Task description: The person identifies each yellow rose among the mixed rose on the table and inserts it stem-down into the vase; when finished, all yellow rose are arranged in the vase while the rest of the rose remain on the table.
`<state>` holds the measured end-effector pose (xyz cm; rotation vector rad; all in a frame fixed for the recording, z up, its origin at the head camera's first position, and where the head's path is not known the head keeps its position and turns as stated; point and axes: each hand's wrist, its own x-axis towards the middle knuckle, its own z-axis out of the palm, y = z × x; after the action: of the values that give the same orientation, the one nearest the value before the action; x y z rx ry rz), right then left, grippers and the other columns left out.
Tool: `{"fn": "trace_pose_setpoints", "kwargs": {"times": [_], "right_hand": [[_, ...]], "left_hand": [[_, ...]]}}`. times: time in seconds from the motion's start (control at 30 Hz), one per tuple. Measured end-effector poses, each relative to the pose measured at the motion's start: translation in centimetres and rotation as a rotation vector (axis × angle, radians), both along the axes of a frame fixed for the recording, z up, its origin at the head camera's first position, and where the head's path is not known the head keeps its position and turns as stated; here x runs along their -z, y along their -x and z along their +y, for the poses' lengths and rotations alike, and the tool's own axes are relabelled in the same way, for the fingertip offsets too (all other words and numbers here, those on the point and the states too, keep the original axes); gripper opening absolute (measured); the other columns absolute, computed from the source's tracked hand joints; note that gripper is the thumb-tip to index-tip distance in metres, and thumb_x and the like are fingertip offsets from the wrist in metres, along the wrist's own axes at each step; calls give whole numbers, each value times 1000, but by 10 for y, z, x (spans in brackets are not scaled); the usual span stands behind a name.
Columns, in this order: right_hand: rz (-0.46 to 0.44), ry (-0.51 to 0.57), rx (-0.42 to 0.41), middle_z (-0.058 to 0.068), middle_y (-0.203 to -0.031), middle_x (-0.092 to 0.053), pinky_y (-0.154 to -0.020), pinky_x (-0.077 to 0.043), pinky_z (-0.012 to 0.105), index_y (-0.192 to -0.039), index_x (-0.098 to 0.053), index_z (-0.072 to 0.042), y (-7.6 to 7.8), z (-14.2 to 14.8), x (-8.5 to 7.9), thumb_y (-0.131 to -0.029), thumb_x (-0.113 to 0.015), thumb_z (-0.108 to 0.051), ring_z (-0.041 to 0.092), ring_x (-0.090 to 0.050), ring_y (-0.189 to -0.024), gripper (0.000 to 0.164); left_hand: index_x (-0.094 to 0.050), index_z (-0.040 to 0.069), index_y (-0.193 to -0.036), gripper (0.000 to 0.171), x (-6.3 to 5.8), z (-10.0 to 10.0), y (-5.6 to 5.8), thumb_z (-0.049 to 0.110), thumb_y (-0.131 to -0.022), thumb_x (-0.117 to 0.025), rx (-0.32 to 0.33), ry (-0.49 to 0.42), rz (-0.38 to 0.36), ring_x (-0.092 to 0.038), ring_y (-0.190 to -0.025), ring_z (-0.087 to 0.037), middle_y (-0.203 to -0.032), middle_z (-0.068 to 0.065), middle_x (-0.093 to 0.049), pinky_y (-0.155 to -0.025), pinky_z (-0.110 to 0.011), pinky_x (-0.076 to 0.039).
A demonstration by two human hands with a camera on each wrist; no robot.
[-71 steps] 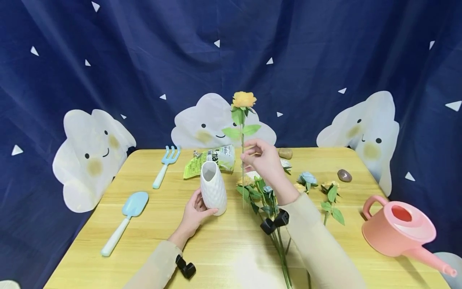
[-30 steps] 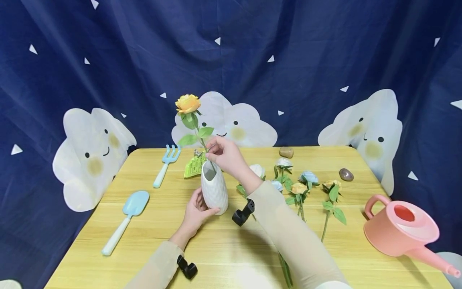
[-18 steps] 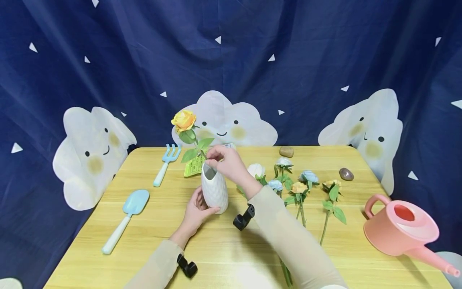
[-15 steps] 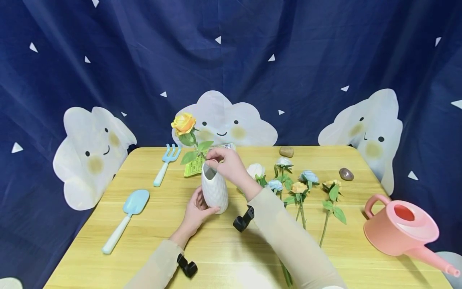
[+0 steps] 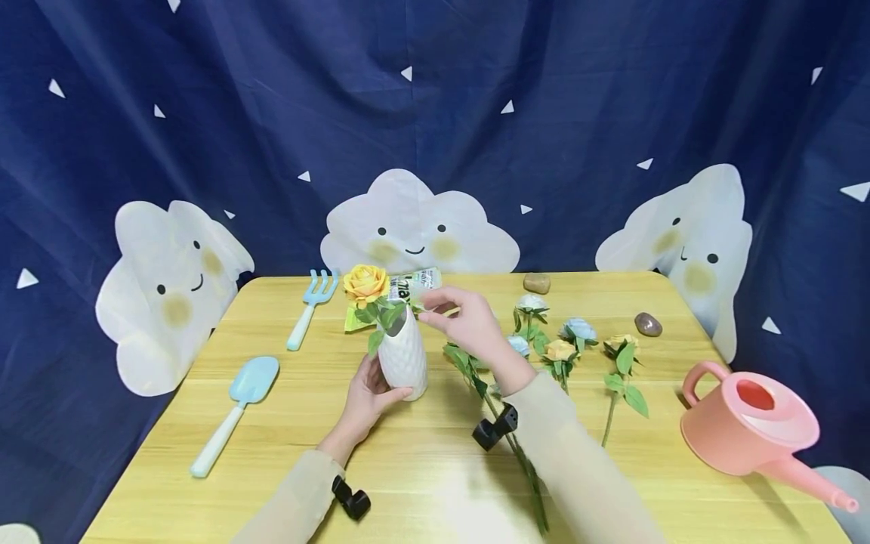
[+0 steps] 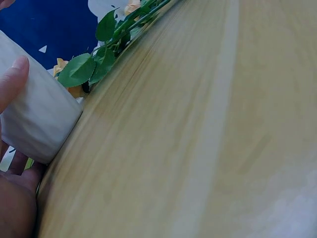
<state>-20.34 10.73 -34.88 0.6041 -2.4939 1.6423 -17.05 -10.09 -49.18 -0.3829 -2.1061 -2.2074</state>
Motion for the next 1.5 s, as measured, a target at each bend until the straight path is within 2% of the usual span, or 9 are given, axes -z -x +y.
{"fn": "trace_pose_setpoints", "kwargs": {"times": [0.3,0.4,0.67,0.8,1.03,1.27,1.5], "right_hand": [[-45,-29,116,8,-99,-68,-68,-51,25,-106,-67,-6,-17,59,15,-84,-70,-17,18,-62,-84,25],[-65,-52,153,9,-97,-67,-66,-51,25,-107,-67,-7,-25,79,22,-84,-70,-21,16,-61,-81,27],[-71,-113,234,11,-90,-67,-60,-53,27,-108,-65,-2,-47,124,47,-86,-68,-17,18,-63,-74,27],[-105,-106,254,10,-89,-66,-61,-54,28,-108,-63,1,-59,142,62,-86,-67,-14,11,-62,-72,27],[-233,-68,281,18,-89,-63,-55,-54,30,-114,-55,12,-77,164,85,-86,-65,-5,16,-61,-66,35],[-420,-44,308,23,-89,-61,-57,-56,36,-119,-47,17,-81,171,104,-84,-64,0,24,-63,-67,42],[-486,-88,342,15,-80,-62,-55,-55,35,-112,-50,18,-82,171,113,-84,-65,0,22,-62,-63,37]], "left_hand": [[-37,8,-137,80,2,0,0,-6,-69,-78,14,-11,19,-44,-123,-31,-133,-17,-48,-102,-45,-35],[-37,8,-137,80,3,0,0,-6,-69,-78,13,-13,17,-44,-123,-30,-133,-17,-48,-102,-44,-35],[-38,8,-136,79,3,-1,0,-5,-69,-78,6,-13,8,-45,-123,-30,-132,-16,-49,-102,-45,-35],[-38,9,-136,79,3,-1,0,-5,-69,-78,8,-23,4,-44,-123,-30,-133,-15,-49,-102,-45,-35],[-39,8,-136,79,4,-1,-1,-7,-69,-77,21,-36,17,-44,-122,-32,-133,-16,-49,-101,-48,-34],[-38,4,-136,78,4,-1,0,-9,-69,-76,11,-49,24,-43,-123,-32,-133,-18,-49,-102,-47,-34],[-39,5,-136,78,2,0,-1,-9,-69,-76,19,-54,12,-43,-123,-32,-132,-19,-48,-103,-46,-34]]}}
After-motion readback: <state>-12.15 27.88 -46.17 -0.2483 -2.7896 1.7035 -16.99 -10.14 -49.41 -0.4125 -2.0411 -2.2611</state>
